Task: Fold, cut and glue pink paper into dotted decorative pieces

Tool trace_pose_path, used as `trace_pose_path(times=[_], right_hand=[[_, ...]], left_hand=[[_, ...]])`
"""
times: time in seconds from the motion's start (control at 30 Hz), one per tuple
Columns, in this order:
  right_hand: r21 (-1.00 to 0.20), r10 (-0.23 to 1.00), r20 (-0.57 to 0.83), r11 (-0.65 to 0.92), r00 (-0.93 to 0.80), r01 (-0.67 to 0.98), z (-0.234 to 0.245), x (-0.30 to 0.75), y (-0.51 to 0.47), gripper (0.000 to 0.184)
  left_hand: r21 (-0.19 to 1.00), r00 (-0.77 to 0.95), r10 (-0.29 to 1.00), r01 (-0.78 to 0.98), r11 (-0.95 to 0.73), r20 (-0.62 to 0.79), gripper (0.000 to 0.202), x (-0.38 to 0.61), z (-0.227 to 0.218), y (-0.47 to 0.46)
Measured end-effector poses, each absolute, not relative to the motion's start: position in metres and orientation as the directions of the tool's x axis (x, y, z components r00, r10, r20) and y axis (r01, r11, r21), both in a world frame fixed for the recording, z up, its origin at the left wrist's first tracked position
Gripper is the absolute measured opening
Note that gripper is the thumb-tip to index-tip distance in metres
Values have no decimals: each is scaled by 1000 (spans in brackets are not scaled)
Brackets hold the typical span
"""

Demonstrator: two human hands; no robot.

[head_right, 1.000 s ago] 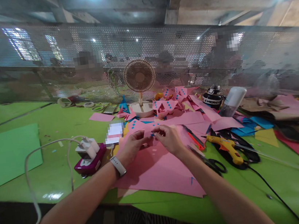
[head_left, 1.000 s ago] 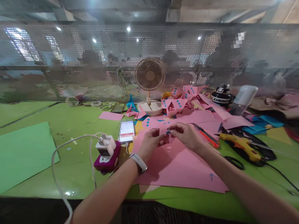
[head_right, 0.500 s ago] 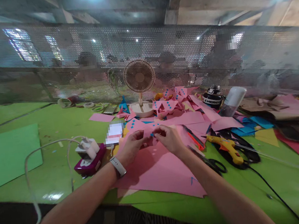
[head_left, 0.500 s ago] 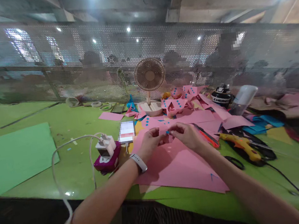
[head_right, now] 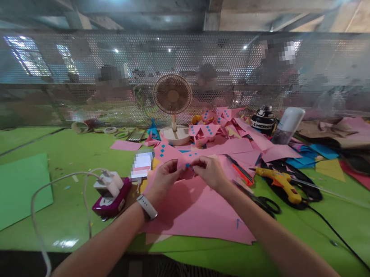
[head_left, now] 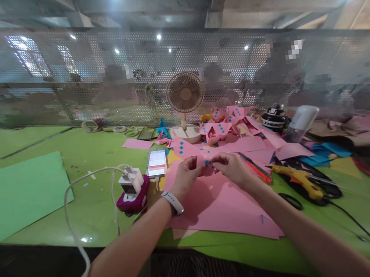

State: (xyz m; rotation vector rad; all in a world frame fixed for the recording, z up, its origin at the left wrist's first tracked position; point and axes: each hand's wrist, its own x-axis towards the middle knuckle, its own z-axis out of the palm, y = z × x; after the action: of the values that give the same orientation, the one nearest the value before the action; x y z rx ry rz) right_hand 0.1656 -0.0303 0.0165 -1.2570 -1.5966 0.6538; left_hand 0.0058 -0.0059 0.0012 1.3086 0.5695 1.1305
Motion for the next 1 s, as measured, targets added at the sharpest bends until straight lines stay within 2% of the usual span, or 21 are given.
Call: trace_pose_path(times=[0.37,0.6,0.77,1.0], right_hand=[[-961,986,168,164,-3,221,22,161,-35,20],[-948,970,240,241,-33,205,17,161,-33,19],[-927,961,274,274,-37,256,12,164,-28,21],[-912,939,344,332,4,242,9,168,-24,24]], left_hand=[[947,380,891,-290,-142,250,32,6,-2,-4],[948,374,894,-285,-144,248,32,7,-3,-3],[948,404,891,-308,-81,208,33,8,2,-8],[957,490,854,-287,-31,174,29,3,-1,-8]])
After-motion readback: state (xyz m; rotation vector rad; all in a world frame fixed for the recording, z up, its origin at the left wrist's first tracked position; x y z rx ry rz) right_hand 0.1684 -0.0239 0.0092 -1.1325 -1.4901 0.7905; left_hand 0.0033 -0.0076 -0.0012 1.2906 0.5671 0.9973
